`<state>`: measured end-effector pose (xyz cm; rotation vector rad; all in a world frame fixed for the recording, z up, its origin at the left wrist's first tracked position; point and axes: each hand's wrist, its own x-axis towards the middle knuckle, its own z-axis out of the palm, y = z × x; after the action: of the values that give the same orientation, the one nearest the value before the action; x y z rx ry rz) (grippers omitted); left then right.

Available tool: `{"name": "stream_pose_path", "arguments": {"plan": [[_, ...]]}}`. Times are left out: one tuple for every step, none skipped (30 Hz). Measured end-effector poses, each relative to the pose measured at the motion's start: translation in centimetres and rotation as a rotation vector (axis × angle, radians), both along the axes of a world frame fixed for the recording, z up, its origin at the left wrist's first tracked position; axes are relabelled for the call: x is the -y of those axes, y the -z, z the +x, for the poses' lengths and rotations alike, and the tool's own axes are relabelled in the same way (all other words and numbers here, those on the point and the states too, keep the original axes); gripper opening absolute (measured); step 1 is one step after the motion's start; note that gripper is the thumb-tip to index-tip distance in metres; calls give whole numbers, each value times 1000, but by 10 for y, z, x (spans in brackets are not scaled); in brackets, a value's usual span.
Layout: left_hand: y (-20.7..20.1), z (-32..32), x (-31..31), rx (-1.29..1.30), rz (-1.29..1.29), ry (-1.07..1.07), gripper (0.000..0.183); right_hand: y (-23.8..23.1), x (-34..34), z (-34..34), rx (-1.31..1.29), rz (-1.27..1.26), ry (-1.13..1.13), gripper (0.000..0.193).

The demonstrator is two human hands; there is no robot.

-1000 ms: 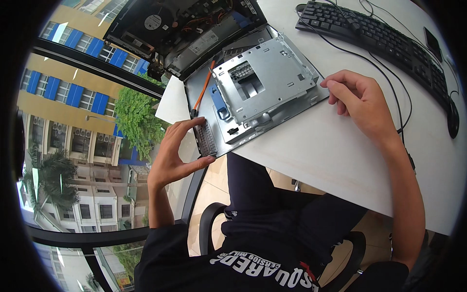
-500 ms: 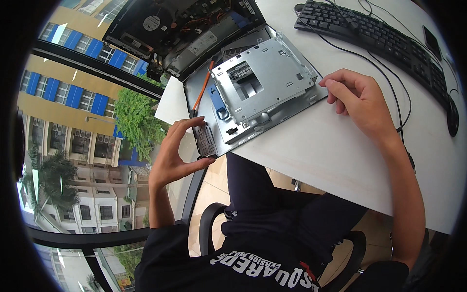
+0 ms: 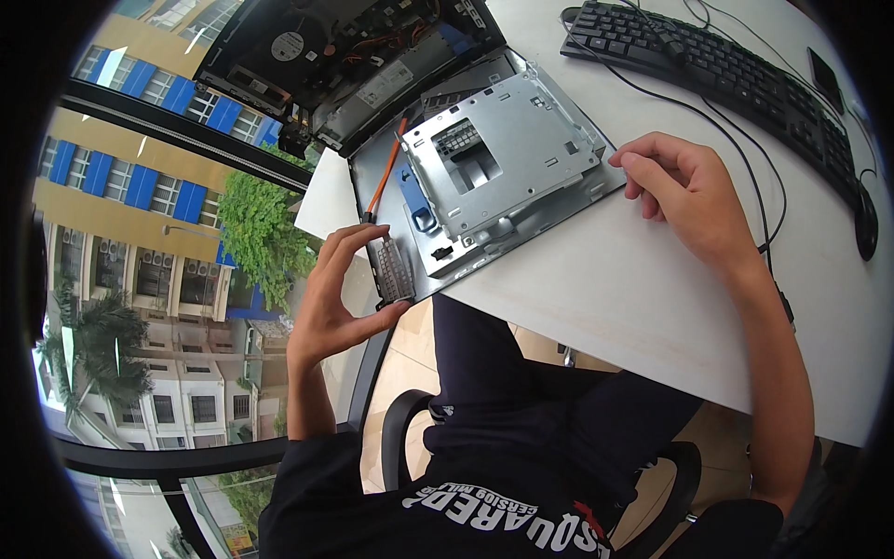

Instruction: Remove various internal components from a desktop computer tower.

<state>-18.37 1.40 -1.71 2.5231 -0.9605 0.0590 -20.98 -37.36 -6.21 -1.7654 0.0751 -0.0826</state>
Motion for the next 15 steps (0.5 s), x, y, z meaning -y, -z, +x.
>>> {"name": "stream_pose_path", "arguments": {"plan": [[0, 0, 0, 1, 0, 1, 74, 0, 0, 0, 1, 0, 1, 22], [1, -1, 1, 4, -8, -1, 74, 0, 0, 0, 6, -3, -1, 21], [1, -1, 1, 6, -15, -3, 73, 0, 0, -1, 12, -6, -3, 21], [1, -2, 1, 7, -15, -2, 73, 0, 0, -1, 12, -6, -3, 21], [0, -3, 1, 24, -19, -6, 73, 0, 0, 0, 14, -8, -3, 21], [0, -4, 2, 40, -23, -10, 73, 0, 0, 0, 15, -11, -3, 21], [-1, -4, 2, 41, -23, -10, 73, 0, 0, 0, 16, -10, -2, 21], [-1, -5, 2, 52, -22, -10, 72, 0, 0, 0, 15, -10, -1, 21], [-2, -6, 2, 64, -21, -11, 72, 0, 0, 0, 15, -9, -1, 21], [-1, -6, 1, 64, -21, -12, 72, 0, -1, 0, 15, -9, -1, 21], [0, -6, 1, 86, -4, -12, 74, -1, -1, 0, 11, -9, 1, 21], [0, -6, 0, 108, 12, -13, 75, -1, -1, 0, 7, -9, 4, 21], [0, -7, 0, 107, 12, -13, 75, -1, -1, -1, 7, -9, 4, 21], [0, -8, 1, 108, -3, -19, 74, -1, -1, 0, 9, -11, 3, 21], [0, -9, 2, 109, -18, -24, 72, -1, 0, 0, 12, -14, 3, 21]]}}
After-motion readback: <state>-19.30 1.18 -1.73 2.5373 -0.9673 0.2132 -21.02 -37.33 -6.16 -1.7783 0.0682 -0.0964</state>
